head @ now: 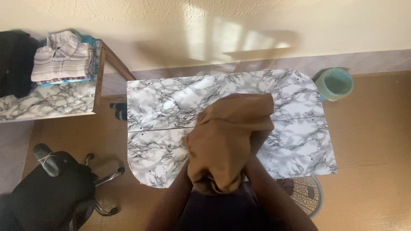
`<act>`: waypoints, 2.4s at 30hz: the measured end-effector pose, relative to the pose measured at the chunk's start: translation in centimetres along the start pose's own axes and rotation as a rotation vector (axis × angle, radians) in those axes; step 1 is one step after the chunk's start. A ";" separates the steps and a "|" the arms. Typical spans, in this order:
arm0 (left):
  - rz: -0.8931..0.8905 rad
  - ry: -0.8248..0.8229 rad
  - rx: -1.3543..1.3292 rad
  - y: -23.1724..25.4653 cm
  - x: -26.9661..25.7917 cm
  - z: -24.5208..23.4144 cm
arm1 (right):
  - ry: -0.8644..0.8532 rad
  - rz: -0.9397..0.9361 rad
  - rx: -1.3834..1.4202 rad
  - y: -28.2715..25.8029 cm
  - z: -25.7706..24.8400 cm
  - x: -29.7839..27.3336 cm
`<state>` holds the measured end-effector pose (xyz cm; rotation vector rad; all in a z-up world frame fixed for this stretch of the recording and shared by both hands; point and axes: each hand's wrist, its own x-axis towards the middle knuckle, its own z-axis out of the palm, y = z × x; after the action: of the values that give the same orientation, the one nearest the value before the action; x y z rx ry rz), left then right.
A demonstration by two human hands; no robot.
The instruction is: The person folds a striped polo shirt on a marble-patterned table, then places it on a nearby shelf. They then pick up a pair of brown trousers from a basket, unfold them, and begin folding them on the same table.
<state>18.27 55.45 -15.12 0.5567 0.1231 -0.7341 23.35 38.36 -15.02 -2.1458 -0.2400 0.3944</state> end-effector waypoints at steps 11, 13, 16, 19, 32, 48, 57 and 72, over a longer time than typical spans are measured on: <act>0.391 0.376 0.135 2.4 4.3 -4.0 | -0.063 0.059 -0.023 2.3 -1.9 -1.6; 0.412 0.436 0.159 2.6 3.2 -5.1 | -0.042 0.113 -0.040 3.6 -3.1 -1.2; 0.386 0.494 0.196 2.1 1.0 -6.7 | -0.023 0.147 -0.069 5.1 -5.4 -0.7; 0.369 0.536 0.228 1.9 -0.9 -8.3 | -0.047 0.140 -0.091 5.3 -6.0 -1.4; 0.434 0.598 0.359 0.9 1.3 -8.0 | -0.432 -0.061 -0.403 0.2 -8.3 -2.3; 0.358 0.465 0.325 5.4 -2.5 -5.7 | 0.200 0.056 0.093 -9.4 -15.7 -3.2; 0.161 0.399 0.538 4.5 -7.5 -10.9 | 0.288 -0.004 -0.225 -6.9 -15.9 -3.3; 0.766 1.293 1.170 6.2 -4.0 3.7 | 0.316 -0.169 -0.012 -10.3 -15.0 -4.8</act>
<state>19.14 59.69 -8.05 2.0077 0.6473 0.5064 24.19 31.27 2.41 -2.1440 -0.2397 -0.0445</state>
